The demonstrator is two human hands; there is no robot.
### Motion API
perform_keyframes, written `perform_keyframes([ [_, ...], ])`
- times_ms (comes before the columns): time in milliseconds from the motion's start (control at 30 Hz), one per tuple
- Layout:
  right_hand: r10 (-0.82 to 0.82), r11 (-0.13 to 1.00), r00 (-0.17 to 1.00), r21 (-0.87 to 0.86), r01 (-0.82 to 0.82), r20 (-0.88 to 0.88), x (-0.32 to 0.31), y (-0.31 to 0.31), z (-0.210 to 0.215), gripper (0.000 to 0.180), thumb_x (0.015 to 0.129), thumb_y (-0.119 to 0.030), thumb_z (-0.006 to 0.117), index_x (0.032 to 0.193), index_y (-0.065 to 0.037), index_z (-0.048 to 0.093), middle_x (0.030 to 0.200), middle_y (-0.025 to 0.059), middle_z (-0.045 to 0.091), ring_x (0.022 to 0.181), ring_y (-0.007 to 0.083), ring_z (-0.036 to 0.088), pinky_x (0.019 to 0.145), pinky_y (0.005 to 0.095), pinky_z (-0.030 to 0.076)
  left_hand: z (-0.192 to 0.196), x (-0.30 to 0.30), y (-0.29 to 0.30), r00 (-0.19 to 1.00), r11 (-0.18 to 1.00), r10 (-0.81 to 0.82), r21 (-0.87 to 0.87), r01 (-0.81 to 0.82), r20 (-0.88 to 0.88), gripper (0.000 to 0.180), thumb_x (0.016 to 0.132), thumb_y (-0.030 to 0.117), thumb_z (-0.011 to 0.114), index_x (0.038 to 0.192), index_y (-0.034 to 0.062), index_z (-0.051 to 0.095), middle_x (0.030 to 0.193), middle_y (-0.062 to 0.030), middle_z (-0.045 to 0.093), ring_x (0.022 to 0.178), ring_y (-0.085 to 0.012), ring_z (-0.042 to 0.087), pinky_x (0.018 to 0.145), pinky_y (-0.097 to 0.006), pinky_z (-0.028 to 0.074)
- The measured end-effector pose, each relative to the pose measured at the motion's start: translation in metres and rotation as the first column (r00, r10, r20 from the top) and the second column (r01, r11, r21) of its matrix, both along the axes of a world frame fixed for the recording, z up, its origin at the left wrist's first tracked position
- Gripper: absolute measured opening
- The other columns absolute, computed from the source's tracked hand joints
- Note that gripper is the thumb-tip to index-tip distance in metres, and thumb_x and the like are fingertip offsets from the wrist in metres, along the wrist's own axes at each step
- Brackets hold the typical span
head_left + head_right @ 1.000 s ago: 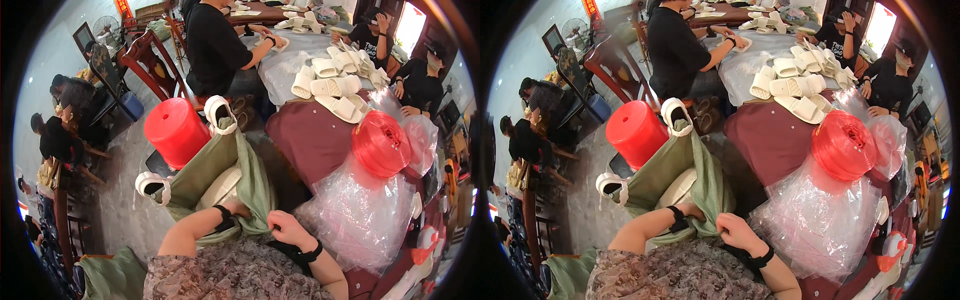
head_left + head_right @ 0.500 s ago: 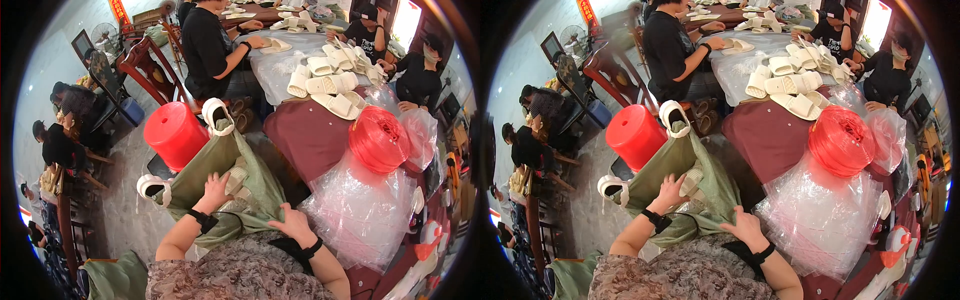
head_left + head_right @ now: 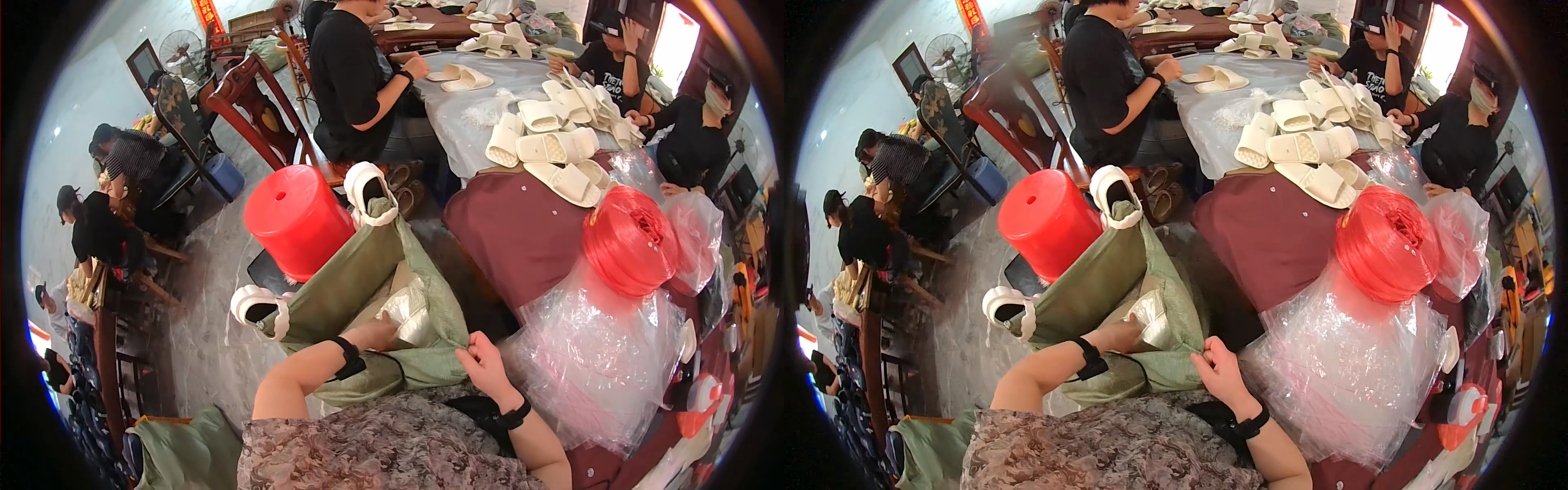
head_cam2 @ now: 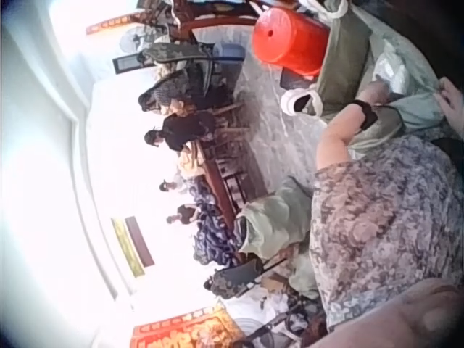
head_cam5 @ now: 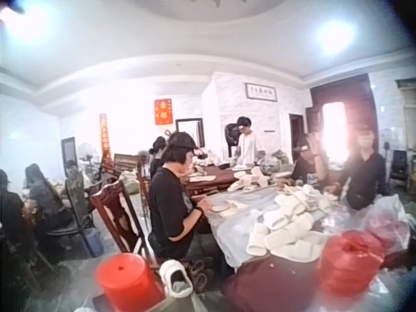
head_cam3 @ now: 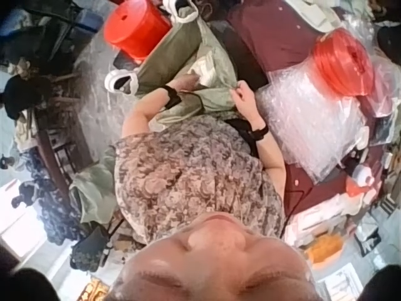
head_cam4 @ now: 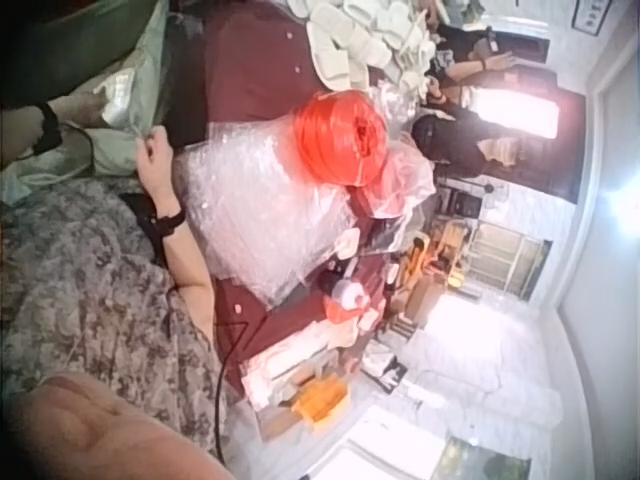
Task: The recorder packages white sandals into plastic bags and places them into a larger transport sack.
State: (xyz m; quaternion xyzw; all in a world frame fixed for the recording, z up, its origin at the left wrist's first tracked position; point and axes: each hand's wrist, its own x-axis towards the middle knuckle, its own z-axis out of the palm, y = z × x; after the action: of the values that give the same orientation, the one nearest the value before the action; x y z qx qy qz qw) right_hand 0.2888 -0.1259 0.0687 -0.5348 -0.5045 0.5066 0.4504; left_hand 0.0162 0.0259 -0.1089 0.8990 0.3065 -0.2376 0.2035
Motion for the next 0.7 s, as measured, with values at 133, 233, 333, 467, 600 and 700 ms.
perform_keyframes([
  [133, 0.026, 1.0, 0.998, 0.007, -0.027, 0.053, 0.003, -0.002, 0.015, 0.014, 0.091, -0.006, 0.061, 0.092, -0.003, 0.047, 0.058, -0.005, 0.041, 0.054, 0.0021, 0.034, 0.05, 0.0234, 0.029, 0.003, 0.018, -0.007, 1.0, 0.994, -0.011, 0.108, 0.011, -0.003, 0.049, 0.088, 0.027, 0.053, 0.114, -0.0139, 0.06, 0.118, -0.0576, 0.037, 0.093, -0.0517, 0.064, 0.085, -0.052, 0.052],
  [233, 0.07, 0.997, 0.996, 0.022, -0.069, -0.051, 0.001, 0.001, 0.027, 0.016, 0.09, -0.004, 0.062, 0.095, -0.003, 0.047, 0.058, -0.0055, 0.043, 0.055, 0.0013, 0.036, 0.051, 0.0219, 0.03, -0.042, 0.018, 0.016, 0.982, 0.995, -0.096, 0.02, 0.101, -0.16, 0.05, 0.091, 0.029, 0.051, 0.125, -0.0078, 0.052, 0.131, -0.0515, 0.031, 0.102, -0.058, 0.056, 0.093, -0.057, 0.045],
  [333, 0.114, 0.993, 0.988, -0.026, -0.117, -0.107, -0.005, 0.0, 0.023, 0.016, 0.089, -0.004, 0.062, 0.096, -0.003, 0.047, 0.06, -0.0057, 0.044, 0.055, 0.0014, 0.037, 0.051, 0.022, 0.03, -0.07, 0.003, 0.024, 1.0, 0.997, 0.011, -0.071, -0.011, -0.009, 0.059, 0.094, 0.031, 0.049, 0.143, -0.0001, 0.04, 0.14, -0.0489, 0.023, 0.11, -0.0633, 0.05, 0.103, -0.062, 0.035],
  [467, 0.173, 0.984, 0.974, 0.022, -0.178, 0.145, -0.013, 0.001, 0.043, 0.013, 0.088, -0.005, 0.062, 0.095, -0.001, 0.051, 0.058, -0.0015, 0.046, 0.055, 0.0035, 0.041, 0.052, 0.0237, 0.033, -0.063, 0.025, 0.01, 0.986, 0.994, 0.102, 0.058, -0.095, -0.128, 0.054, 0.096, 0.027, 0.051, 0.143, 0.0028, 0.043, 0.149, -0.0349, 0.028, 0.134, -0.0568, 0.029, 0.104, -0.064, 0.034],
  [600, 0.185, 0.981, 0.968, 0.033, -0.193, 0.168, -0.017, -0.009, 0.03, 0.015, 0.086, -0.004, 0.063, 0.096, 0.0, 0.052, 0.056, -0.0001, 0.044, 0.053, 0.0046, 0.04, 0.051, 0.0246, 0.034, -0.053, 0.029, -0.004, 0.976, 0.998, 0.063, 0.004, -0.064, -0.208, 0.053, 0.093, 0.023, 0.055, 0.142, 0.0044, 0.044, 0.148, -0.0329, 0.031, 0.139, -0.0571, 0.015, 0.097, -0.077, 0.028],
  [700, 0.136, 0.99, 0.976, 0.006, -0.139, 0.172, -0.007, -0.02, 0.012, 0.019, 0.087, -0.005, 0.065, 0.102, 0.0, 0.053, 0.06, -0.0036, 0.046, 0.055, 0.0022, 0.041, 0.052, 0.0216, 0.036, -0.003, 0.052, -0.011, 0.92, 0.998, -0.055, 0.013, 0.065, -0.389, 0.06, 0.095, 0.028, 0.05, 0.15, 0.0116, 0.033, 0.148, -0.0336, 0.031, 0.139, -0.0584, 0.012, 0.096, -0.08, 0.025],
])
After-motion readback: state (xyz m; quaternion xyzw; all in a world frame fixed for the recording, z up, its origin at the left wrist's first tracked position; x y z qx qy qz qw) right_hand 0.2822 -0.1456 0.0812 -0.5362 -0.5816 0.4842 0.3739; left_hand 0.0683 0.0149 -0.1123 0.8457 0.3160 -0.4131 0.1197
